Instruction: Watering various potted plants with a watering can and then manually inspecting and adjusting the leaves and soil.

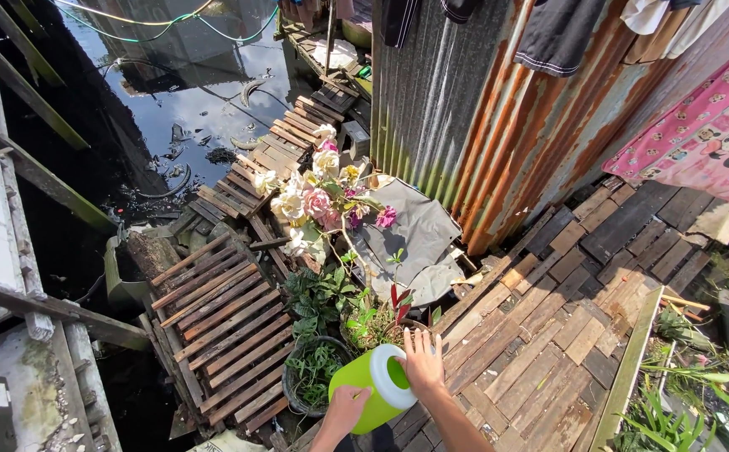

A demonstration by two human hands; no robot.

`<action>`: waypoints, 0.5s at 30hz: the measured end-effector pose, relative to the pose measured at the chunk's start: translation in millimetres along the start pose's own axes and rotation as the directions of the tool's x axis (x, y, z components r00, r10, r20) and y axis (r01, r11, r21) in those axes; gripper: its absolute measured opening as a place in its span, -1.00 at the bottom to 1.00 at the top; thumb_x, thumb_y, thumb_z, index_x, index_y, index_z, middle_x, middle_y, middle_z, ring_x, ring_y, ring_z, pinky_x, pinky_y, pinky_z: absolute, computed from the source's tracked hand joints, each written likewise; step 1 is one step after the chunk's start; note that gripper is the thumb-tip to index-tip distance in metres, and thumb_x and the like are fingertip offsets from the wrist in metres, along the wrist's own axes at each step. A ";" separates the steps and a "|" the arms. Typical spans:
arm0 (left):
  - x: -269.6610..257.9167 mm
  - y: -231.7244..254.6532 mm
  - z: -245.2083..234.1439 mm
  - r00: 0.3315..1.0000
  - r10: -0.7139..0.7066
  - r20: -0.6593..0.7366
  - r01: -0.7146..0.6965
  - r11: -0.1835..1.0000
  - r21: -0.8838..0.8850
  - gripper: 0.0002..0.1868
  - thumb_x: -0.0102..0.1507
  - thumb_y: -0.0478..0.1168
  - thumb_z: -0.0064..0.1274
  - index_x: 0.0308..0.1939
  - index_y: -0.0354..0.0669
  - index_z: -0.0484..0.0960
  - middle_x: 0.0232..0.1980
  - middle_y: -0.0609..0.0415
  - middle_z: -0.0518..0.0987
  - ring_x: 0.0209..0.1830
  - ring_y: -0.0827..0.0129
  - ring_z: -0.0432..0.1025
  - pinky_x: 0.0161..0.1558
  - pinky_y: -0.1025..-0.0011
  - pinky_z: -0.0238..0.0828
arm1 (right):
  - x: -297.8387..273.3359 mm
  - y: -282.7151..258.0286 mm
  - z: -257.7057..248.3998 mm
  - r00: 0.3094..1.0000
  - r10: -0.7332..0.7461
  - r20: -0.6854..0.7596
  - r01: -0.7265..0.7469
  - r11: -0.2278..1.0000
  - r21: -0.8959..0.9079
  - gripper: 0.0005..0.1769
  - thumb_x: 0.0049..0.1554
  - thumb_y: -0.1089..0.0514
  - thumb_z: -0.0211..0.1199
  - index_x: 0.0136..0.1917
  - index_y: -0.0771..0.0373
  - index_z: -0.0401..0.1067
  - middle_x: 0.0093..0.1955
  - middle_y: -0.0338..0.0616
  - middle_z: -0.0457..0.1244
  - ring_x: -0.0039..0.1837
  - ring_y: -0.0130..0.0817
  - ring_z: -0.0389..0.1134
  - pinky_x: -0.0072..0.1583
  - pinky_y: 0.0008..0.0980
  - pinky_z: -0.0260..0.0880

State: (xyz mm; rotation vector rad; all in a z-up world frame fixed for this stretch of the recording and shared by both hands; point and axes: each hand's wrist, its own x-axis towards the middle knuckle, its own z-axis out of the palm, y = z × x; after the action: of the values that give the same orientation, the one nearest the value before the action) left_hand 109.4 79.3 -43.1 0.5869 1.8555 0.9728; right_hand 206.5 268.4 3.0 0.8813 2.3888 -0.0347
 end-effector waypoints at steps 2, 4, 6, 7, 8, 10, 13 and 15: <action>-0.5 2.9 -0.2 1.000 -0.008 0.000 0.008 1.000 0.004 -0.35 0.47 -0.08 0.05 -0.63 0.02 0.03 -0.64 0.26 -0.07 -0.65 0.51 -0.18 -0.46 0.45 -0.20 | -0.3 1.1 2.5 1.000 0.006 -0.004 -0.006 1.000 0.014 -0.12 0.35 -0.40 -0.30 0.67 0.13 -0.41 0.70 0.05 -0.29 0.71 -0.07 -0.36 0.61 0.16 -0.48; 1.7 8.1 -2.1 1.000 -0.008 0.003 0.008 1.000 0.008 -0.35 0.46 -0.08 0.05 -0.62 0.01 0.04 -0.63 0.25 -0.06 -0.64 0.50 -0.18 -0.45 0.46 -0.17 | -2.2 2.7 -4.0 1.000 0.021 -0.012 -0.020 0.999 0.027 -0.10 0.34 -0.42 -0.30 0.67 0.14 -0.40 0.70 0.07 -0.28 0.70 -0.06 -0.35 0.61 0.16 -0.48; -1.1 10.0 -2.7 0.999 -0.031 -0.010 0.032 0.999 0.026 -0.37 0.46 -0.02 0.03 -0.60 0.02 0.03 -0.61 0.25 -0.09 -0.62 0.49 -0.19 -0.44 0.41 -0.25 | -11.0 1.8 -14.0 0.998 0.013 0.059 -0.017 0.997 0.075 -0.11 0.34 -0.41 -0.36 0.67 0.13 -0.46 0.72 0.04 -0.38 0.72 -0.07 -0.45 0.61 0.18 -0.56; -3.7 6.8 1.3 0.999 -0.035 -0.003 0.035 0.999 0.026 -0.37 0.46 -0.02 0.03 -0.60 0.02 0.03 -0.61 0.25 -0.09 -0.62 0.49 -0.19 -0.44 0.41 -0.25 | -15.7 3.4 -10.0 0.998 0.016 0.066 -0.021 0.997 0.076 -0.11 0.34 -0.41 -0.36 0.67 0.13 -0.46 0.72 0.04 -0.38 0.72 -0.07 -0.45 0.61 0.18 -0.56; -1.0 6.5 1.5 1.000 -0.011 -0.010 0.011 1.000 0.024 -0.36 0.46 -0.04 0.04 -0.60 0.02 0.03 -0.61 0.25 -0.08 -0.62 0.49 -0.18 -0.43 0.41 -0.25 | -14.4 4.6 -11.4 0.998 0.020 0.056 -0.026 0.994 0.107 -0.10 0.33 -0.43 -0.36 0.67 0.11 -0.45 0.72 0.04 -0.38 0.72 -0.07 -0.45 0.61 0.18 -0.57; 0.7 6.6 2.8 1.000 0.010 -0.014 -0.010 1.000 0.020 -0.36 0.46 -0.06 0.05 -0.61 0.01 0.04 -0.60 0.25 -0.08 -0.61 0.49 -0.17 -0.43 0.41 -0.24 | -14.4 6.7 -12.8 0.998 0.026 0.050 -0.032 0.990 0.138 -0.10 0.32 -0.44 -0.36 0.67 0.10 -0.44 0.72 0.03 -0.39 0.72 -0.07 -0.46 0.61 0.17 -0.59; 3.7 12.3 2.4 1.000 0.002 -0.029 -0.001 1.000 0.021 -0.36 0.44 -0.04 0.05 -0.60 -0.01 0.02 -0.59 0.23 -0.09 -0.60 0.48 -0.18 -0.40 0.38 -0.27 | -9.7 10.2 -14.1 0.999 0.024 0.049 -0.028 0.996 0.082 -0.09 0.31 -0.46 -0.42 0.67 0.10 -0.43 0.72 0.02 -0.42 0.72 -0.09 -0.48 0.62 0.16 -0.59; 0.6 14.9 3.0 1.000 0.013 -0.028 -0.013 1.000 0.020 -0.36 0.45 -0.05 0.05 -0.61 0.01 0.03 -0.62 0.25 -0.06 -0.63 0.49 -0.18 -0.44 0.40 -0.25 | -8.4 12.0 -6.4 1.000 0.022 0.022 -0.023 0.996 0.085 -0.11 0.31 -0.44 -0.40 0.65 0.16 -0.33 0.71 0.04 -0.36 0.72 -0.06 -0.41 0.61 0.19 -0.56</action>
State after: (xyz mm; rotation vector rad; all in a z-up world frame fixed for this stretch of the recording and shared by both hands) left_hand 111.7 89.4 -32.0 0.6007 1.8905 0.9766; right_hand 215.5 274.3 14.8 0.9423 2.3723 -0.1373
